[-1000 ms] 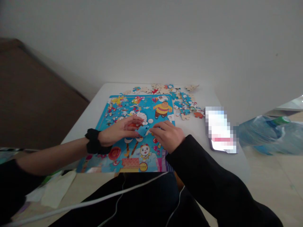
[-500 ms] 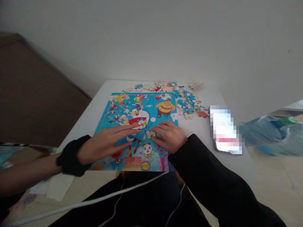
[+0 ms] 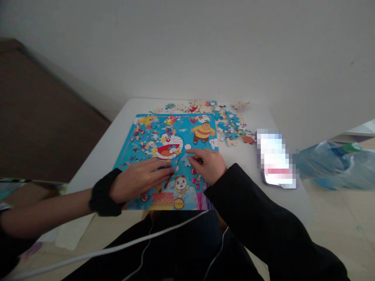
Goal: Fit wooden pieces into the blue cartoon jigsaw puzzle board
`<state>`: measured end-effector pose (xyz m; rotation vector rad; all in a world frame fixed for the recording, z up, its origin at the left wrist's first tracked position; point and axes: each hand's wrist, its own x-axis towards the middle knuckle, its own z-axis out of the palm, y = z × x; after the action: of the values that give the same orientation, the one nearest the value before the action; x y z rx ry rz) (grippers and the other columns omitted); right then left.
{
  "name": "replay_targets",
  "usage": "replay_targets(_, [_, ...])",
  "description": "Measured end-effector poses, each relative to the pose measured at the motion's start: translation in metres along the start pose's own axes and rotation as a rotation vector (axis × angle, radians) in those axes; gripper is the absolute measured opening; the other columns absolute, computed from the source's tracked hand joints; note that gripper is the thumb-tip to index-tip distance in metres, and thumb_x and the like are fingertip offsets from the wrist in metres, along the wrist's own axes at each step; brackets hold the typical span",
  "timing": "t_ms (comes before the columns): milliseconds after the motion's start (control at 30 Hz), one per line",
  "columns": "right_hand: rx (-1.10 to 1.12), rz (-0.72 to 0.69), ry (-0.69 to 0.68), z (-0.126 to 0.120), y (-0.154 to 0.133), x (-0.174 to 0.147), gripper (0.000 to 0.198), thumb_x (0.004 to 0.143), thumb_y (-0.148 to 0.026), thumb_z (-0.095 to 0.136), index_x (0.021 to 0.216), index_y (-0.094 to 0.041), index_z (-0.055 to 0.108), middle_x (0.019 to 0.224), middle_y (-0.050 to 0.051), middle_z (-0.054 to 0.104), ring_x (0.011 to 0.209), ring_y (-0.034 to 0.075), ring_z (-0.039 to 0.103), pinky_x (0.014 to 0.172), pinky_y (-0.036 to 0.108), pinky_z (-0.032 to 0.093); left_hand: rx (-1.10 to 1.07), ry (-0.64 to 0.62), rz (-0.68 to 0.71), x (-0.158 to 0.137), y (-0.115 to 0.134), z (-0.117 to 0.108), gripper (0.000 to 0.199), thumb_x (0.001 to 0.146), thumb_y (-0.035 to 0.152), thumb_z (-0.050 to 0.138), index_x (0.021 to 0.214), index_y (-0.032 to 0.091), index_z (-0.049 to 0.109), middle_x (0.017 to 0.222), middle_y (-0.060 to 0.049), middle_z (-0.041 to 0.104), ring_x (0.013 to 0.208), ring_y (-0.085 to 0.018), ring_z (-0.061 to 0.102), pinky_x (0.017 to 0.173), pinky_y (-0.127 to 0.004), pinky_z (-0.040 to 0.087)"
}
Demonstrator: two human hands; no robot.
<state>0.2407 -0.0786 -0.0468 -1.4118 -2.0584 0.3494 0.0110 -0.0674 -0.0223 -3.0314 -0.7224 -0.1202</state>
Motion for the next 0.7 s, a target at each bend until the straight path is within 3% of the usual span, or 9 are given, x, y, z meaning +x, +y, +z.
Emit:
replay_targets(200, [-0.068, 0.009, -0.014, 0.002, 0.001, 0.001, 0.019, 0.082, -0.031, 0.056, 0.088, -0.024, 0.071, 0.062, 0.0, 0.066, 0.055, 0.012, 0.058, 0.052, 0.023, 0.043, -0.067, -0.019, 0.017, 0.002, -0.004, -0.002, 0.029, 0.094, 0.027, 0.036, 0.107, 0.016, 0.06, 0.101, -0.008, 0.061, 0.093, -0.019, 0.056, 0.081, -0.033, 0.05])
replay_targets(400, [-0.061, -0.026, 0.044, -0.002, 0.003, 0.0, 0.019, 0.083, -0.03, 0.053, 0.085, -0.023, 0.071, 0.058, -0.001, 0.064, 0.052, 0.011, 0.056, 0.05, 0.023, 0.042, -0.096, 0.02, 0.074, 0.001, -0.017, -0.002, 0.034, 0.093, 0.033, 0.038, 0.115, 0.014, 0.056, 0.12, -0.011, 0.056, 0.111, -0.022, 0.052, 0.094, -0.036, 0.045])
replay_targets(533, [-0.044, -0.114, 0.042, -0.003, 0.005, 0.0, 0.019, 0.082, -0.029, 0.054, 0.09, -0.021, 0.07, 0.074, 0.003, 0.07, 0.069, 0.015, 0.061, 0.062, 0.027, 0.048, -0.081, 0.03, 0.099, 0.003, -0.021, -0.001, 0.035, 0.094, 0.031, 0.036, 0.116, 0.013, 0.056, 0.122, -0.012, 0.055, 0.116, -0.022, 0.05, 0.097, -0.037, 0.043])
replay_targets(700, [-0.095, -0.291, -0.084, 0.0, 0.006, -0.002, 0.028, 0.082, -0.026, 0.055, 0.108, -0.02, 0.064, 0.103, 0.004, 0.069, 0.099, 0.022, 0.055, 0.079, 0.036, 0.05, -0.107, 0.011, 0.105, 0.005, -0.02, 0.0, 0.03, 0.093, 0.028, 0.04, 0.114, 0.015, 0.057, 0.12, -0.009, 0.057, 0.117, -0.021, 0.048, 0.101, -0.037, 0.04])
